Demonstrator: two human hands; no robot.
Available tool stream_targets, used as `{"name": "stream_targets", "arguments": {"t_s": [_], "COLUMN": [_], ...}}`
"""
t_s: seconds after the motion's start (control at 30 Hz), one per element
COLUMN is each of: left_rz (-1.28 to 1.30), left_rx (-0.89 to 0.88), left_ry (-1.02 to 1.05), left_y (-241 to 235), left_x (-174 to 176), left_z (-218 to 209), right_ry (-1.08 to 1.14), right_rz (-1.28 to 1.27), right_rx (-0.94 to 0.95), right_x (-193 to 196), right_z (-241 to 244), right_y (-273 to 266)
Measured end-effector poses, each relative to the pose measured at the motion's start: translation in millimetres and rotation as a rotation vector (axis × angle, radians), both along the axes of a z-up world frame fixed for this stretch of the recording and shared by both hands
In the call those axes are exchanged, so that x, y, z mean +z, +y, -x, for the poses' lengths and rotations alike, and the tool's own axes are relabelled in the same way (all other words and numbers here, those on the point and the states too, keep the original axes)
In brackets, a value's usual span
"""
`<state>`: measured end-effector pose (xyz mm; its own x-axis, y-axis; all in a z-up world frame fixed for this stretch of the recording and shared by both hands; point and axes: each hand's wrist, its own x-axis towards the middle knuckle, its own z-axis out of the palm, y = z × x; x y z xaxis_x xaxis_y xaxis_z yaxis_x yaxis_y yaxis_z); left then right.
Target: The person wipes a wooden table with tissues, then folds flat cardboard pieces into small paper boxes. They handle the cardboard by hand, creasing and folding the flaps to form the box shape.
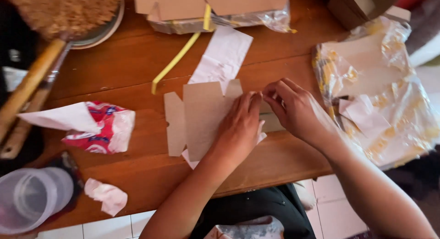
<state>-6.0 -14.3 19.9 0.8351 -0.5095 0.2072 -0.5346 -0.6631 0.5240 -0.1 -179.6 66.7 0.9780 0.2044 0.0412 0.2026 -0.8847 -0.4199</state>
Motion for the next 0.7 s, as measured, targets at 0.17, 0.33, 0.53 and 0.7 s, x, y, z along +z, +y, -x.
{"name": "stream_targets", "arguments": {"t_s": [0.17, 0.33, 0.53, 0.7], "left_rz": [-0.167, -0.216, -0.252, -0.244], "left_rx": [0.118, 0.15, 0.193, 0.206], "left_ry": [-0.167, -0.134, -0.13, -0.15], "left_y": [31.3, 33.6, 26.9, 26.5], "left_x": [22.8, 6.2, -11.6, -20.7], "left_z": [13.7, 36.7, 44.7, 44.7], "right_ry": [0.152, 0.325, 0.34, -0.017], "right_rz": [-0.046, 0.042, 0.164, 0.348], "right_rx": [0.076, 0.094, 0.088, 0.199], "right_x": [-26.1, -54.4, -44.6, -61.8], "right_z": [-52.0, -75.3, -63.0, -30.8], "right_y": [23.9, 29.2, 44.3, 50.9]}}
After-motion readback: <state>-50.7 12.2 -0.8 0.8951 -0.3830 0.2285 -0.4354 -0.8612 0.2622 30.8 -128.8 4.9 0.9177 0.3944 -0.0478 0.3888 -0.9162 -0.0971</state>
